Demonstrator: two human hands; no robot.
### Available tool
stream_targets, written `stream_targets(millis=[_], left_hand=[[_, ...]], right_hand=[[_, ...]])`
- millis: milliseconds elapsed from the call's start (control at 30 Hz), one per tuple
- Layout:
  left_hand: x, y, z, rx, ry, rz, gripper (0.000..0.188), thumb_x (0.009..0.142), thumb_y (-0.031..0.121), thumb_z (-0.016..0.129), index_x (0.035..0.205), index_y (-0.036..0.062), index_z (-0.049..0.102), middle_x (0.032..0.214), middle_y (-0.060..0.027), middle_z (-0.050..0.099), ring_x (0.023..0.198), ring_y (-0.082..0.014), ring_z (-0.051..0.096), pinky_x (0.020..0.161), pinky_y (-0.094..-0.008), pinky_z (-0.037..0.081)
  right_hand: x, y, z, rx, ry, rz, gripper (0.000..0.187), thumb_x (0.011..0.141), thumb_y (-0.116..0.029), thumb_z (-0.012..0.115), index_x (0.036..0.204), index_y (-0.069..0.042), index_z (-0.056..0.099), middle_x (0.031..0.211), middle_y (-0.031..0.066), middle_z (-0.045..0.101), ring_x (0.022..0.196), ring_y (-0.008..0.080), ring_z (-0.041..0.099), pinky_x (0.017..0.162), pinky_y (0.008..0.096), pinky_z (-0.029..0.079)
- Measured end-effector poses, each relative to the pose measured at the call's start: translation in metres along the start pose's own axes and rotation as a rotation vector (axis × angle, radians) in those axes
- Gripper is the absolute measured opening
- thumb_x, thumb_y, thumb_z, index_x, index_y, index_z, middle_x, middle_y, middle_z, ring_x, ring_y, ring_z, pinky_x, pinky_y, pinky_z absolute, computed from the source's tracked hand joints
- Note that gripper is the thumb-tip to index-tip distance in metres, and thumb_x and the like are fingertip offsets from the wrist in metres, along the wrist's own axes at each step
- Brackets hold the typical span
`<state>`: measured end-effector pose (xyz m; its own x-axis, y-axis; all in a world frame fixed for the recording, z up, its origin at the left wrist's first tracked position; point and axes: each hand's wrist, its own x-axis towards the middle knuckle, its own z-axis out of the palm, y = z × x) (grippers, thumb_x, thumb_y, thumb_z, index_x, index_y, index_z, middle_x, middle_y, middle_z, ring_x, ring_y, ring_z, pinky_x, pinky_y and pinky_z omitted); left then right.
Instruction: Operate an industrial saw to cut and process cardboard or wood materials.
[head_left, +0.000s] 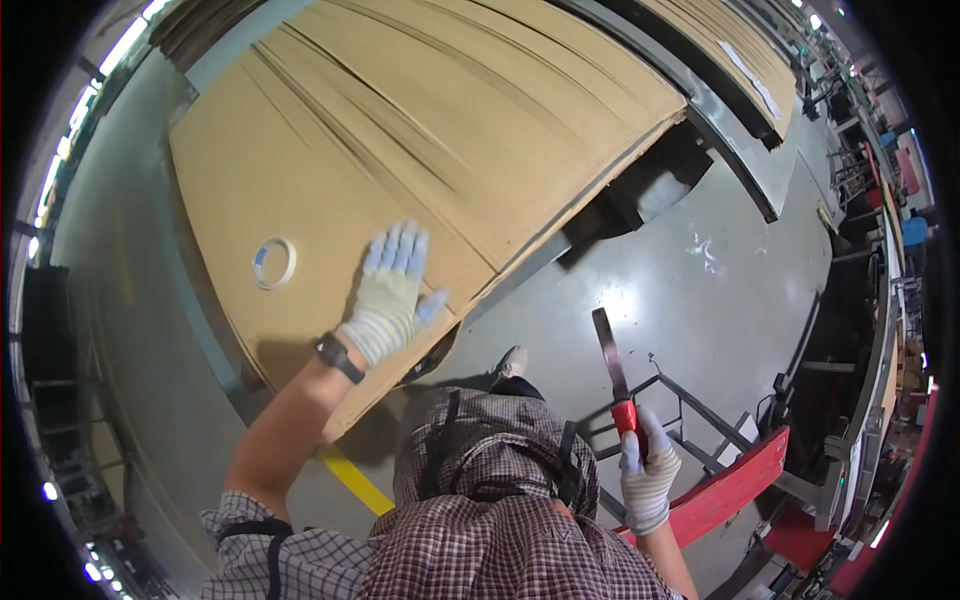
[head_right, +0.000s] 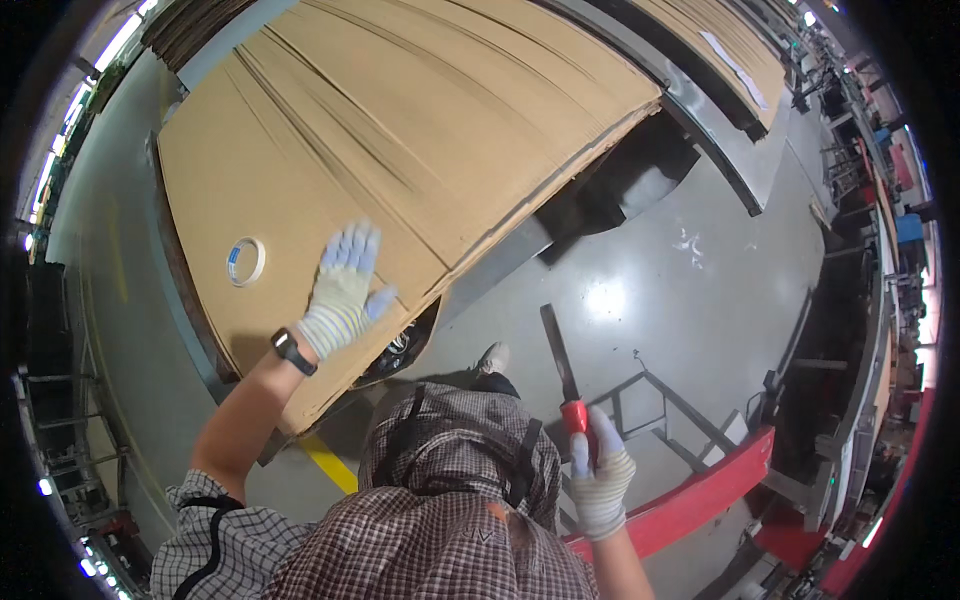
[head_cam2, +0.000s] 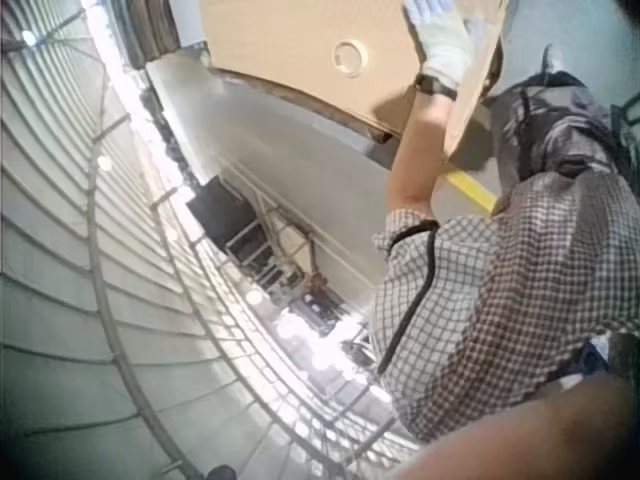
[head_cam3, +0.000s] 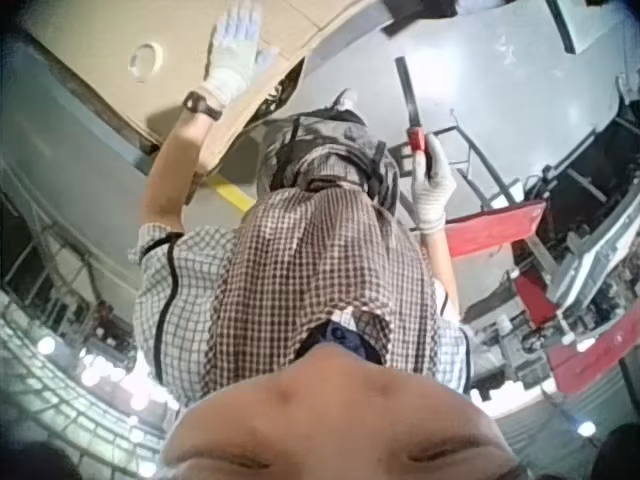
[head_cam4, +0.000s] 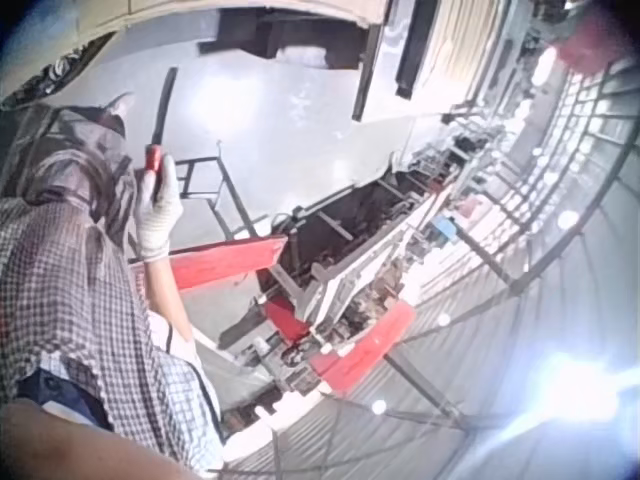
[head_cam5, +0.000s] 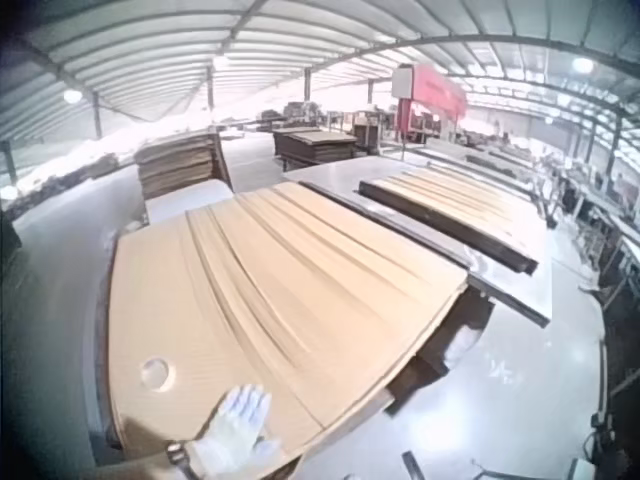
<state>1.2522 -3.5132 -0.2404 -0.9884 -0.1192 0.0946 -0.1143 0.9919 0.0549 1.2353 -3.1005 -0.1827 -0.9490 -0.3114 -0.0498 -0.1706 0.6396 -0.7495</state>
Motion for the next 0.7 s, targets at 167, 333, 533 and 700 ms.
stream_targets(millis=[167,333,533,700], left_hand=[[0.069,0.016,0.024,0.275,0.071,-0.141,0.085,0.087,0.044,0.058,0.149,-0.0026,0.023,0.155,-0.0223,0.024,0.144,-0.0386,0.021,0.119,-0.0491,0.011],[0.057,0.02,0.035,0.003,-0.023,-0.107,0.084,0.085,0.038,0.058,0.149,-0.0038,0.023,0.155,-0.0257,0.021,0.145,-0.0436,0.016,0.119,-0.0532,0.011],[0.165,0.034,0.024,0.185,0.296,-0.129,0.086,0.084,0.041,0.059,0.149,-0.0032,0.024,0.154,-0.0259,0.022,0.145,-0.0408,0.016,0.119,-0.0527,0.011],[0.141,0.025,0.055,0.104,0.006,-0.034,0.081,0.086,0.041,0.058,0.148,-0.002,0.026,0.154,-0.025,0.024,0.144,-0.0391,0.02,0.118,-0.0529,0.012]], right_hand=[[0.071,0.01,-0.025,-0.081,-0.032,-0.283,0.037,0.09,-0.012,0.065,0.125,-0.003,0.056,0.095,0.0193,0.068,0.081,0.0315,0.069,0.072,0.0356,0.055],[0.088,0.041,-0.043,-0.032,0.05,-0.13,0.034,0.089,-0.013,0.067,0.121,-0.002,0.06,0.099,0.019,0.069,0.084,0.0282,0.071,0.073,0.0346,0.055],[0.099,0.045,-0.047,0.006,-0.067,-0.109,0.035,0.09,-0.013,0.065,0.123,-0.002,0.059,0.101,0.0199,0.069,0.086,0.0315,0.07,0.076,0.035,0.055],[0.104,0.06,-0.049,-0.019,-0.008,-0.073,0.035,0.091,-0.016,0.065,0.122,-0.003,0.059,0.1,0.0195,0.068,0.084,0.032,0.07,0.075,0.0368,0.055]])
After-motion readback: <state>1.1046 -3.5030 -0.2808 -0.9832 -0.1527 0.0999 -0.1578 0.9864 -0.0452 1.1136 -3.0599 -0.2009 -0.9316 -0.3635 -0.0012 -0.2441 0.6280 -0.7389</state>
